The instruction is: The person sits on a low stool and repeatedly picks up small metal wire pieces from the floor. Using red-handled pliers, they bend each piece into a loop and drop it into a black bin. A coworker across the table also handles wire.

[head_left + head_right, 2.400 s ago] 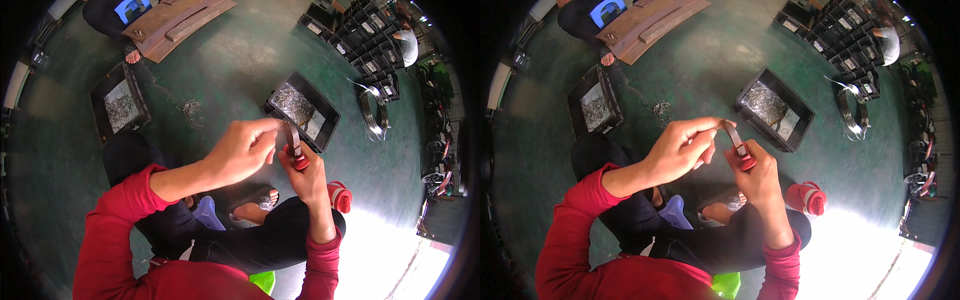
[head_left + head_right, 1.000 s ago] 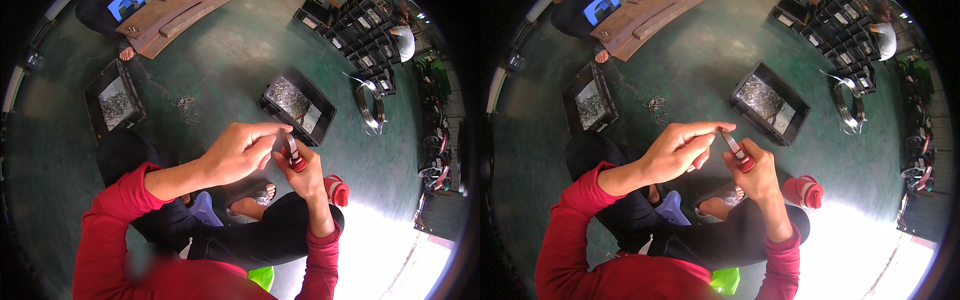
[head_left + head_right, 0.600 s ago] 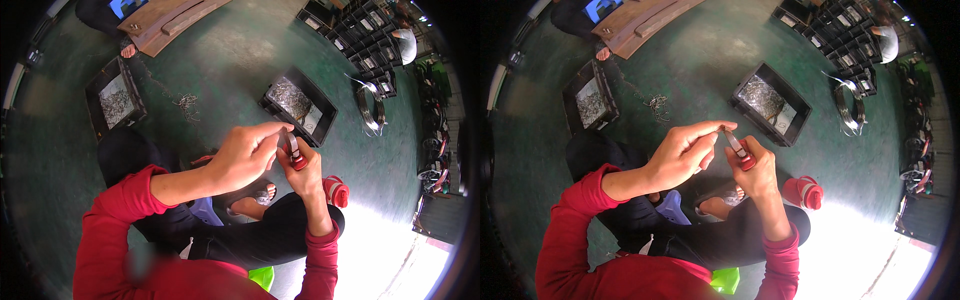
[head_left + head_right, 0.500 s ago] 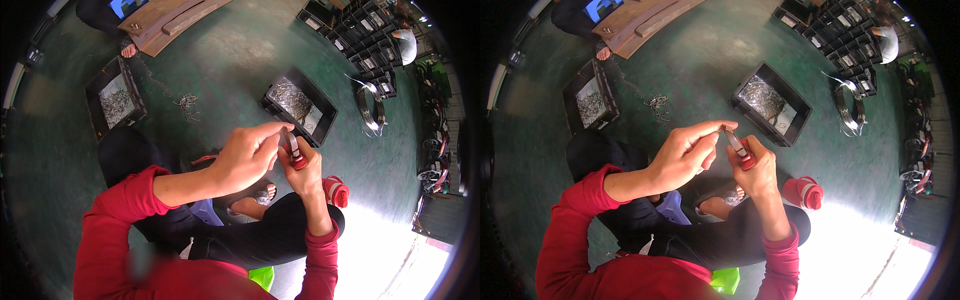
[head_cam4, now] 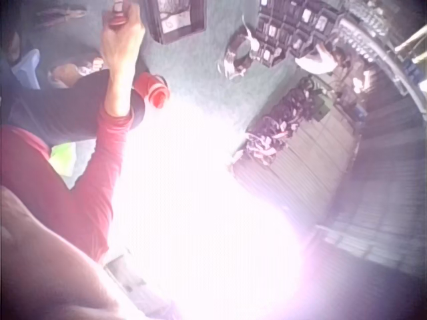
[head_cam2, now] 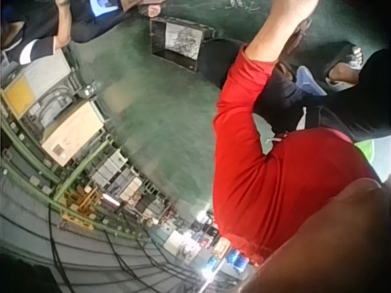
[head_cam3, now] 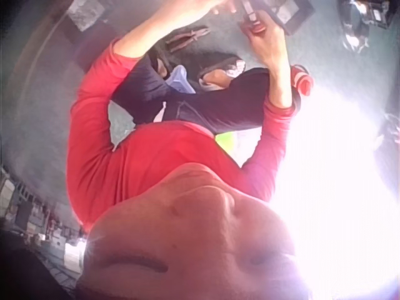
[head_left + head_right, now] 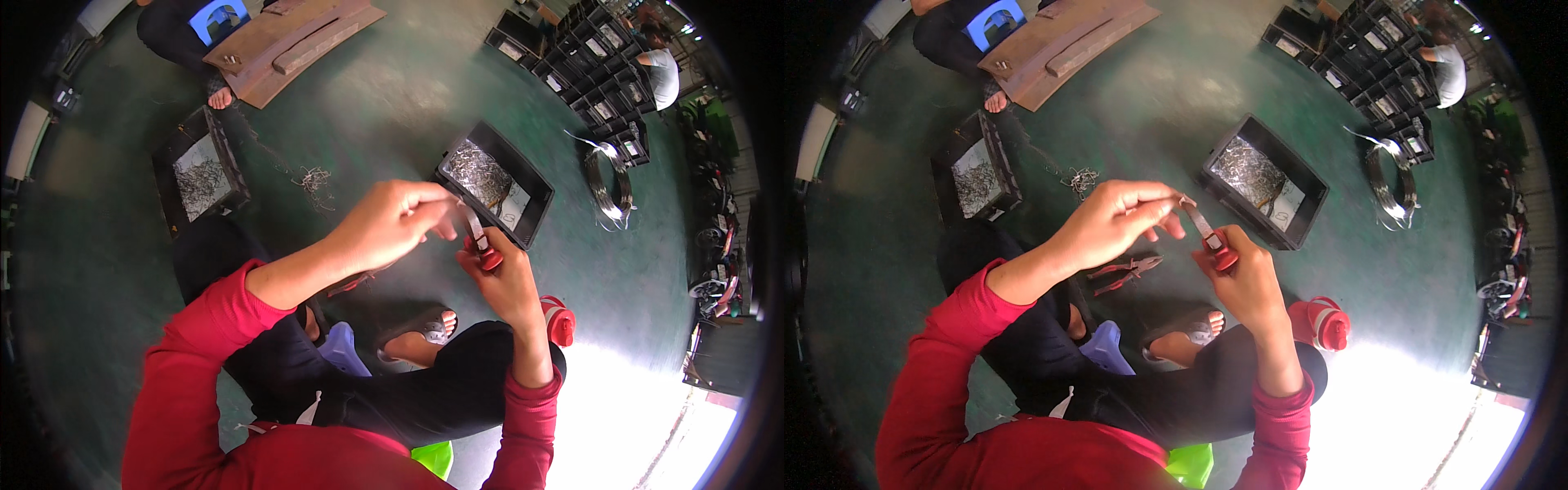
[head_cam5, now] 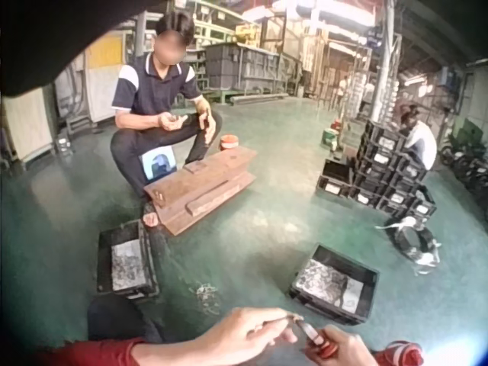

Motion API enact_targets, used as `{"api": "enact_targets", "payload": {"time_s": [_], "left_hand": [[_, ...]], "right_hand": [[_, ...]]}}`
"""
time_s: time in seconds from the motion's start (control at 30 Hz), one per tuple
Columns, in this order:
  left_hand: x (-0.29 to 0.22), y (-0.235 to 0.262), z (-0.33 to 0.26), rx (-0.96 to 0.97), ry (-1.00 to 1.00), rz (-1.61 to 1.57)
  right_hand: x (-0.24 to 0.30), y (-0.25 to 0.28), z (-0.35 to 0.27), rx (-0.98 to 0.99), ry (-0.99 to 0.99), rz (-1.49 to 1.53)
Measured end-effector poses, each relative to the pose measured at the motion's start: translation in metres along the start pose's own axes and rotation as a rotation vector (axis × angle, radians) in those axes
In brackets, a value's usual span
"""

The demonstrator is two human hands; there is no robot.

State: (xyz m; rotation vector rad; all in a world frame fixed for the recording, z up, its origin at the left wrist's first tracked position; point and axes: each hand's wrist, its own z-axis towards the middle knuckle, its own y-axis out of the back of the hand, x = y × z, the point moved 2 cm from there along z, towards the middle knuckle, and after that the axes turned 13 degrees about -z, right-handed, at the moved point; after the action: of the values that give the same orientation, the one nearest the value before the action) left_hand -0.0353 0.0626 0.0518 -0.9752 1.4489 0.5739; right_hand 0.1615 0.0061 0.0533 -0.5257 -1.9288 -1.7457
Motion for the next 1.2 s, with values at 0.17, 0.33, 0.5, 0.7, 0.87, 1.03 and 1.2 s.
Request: {"api": "enact_targets", "payload": {"time_s": [0.17,0.33,0.5,0.7,0.87,1.03,1.2], "left_hand": [[-0.004,0.009,0.008,-0.027,0.059,-0.494],[-0.005,0.0,0.012,0.027,0.027,-0.633],[-0.005,-0.007,0.011,0.091,-0.04,-0.583],[-0.005,-0.006,0.009,0.148,-0.068,-0.463],[-0.004,-0.004,0.008,0.15,-0.088,-0.402],[-0.004,-0.002,0.009,0.072,-0.105,-0.414],[-0.009,0.016,0.008,0.046,0.003,-0.306]], "right_hand": [[-0.004,-0.002,-0.005,0.432,-0.171,0.481],[0.009,-0.013,-0.013,0.793,-0.216,0.983],[0.015,-0.01,-0.011,0.912,-0.253,1.163],[0.008,-0.011,-0.01,0.803,-0.186,1.012],[0.005,-0.009,-0.01,0.708,-0.153,0.823],[0.013,-0.012,-0.016,0.616,-0.099,0.872],[0.005,-0.005,-0.016,0.564,-0.175,0.679]]}}
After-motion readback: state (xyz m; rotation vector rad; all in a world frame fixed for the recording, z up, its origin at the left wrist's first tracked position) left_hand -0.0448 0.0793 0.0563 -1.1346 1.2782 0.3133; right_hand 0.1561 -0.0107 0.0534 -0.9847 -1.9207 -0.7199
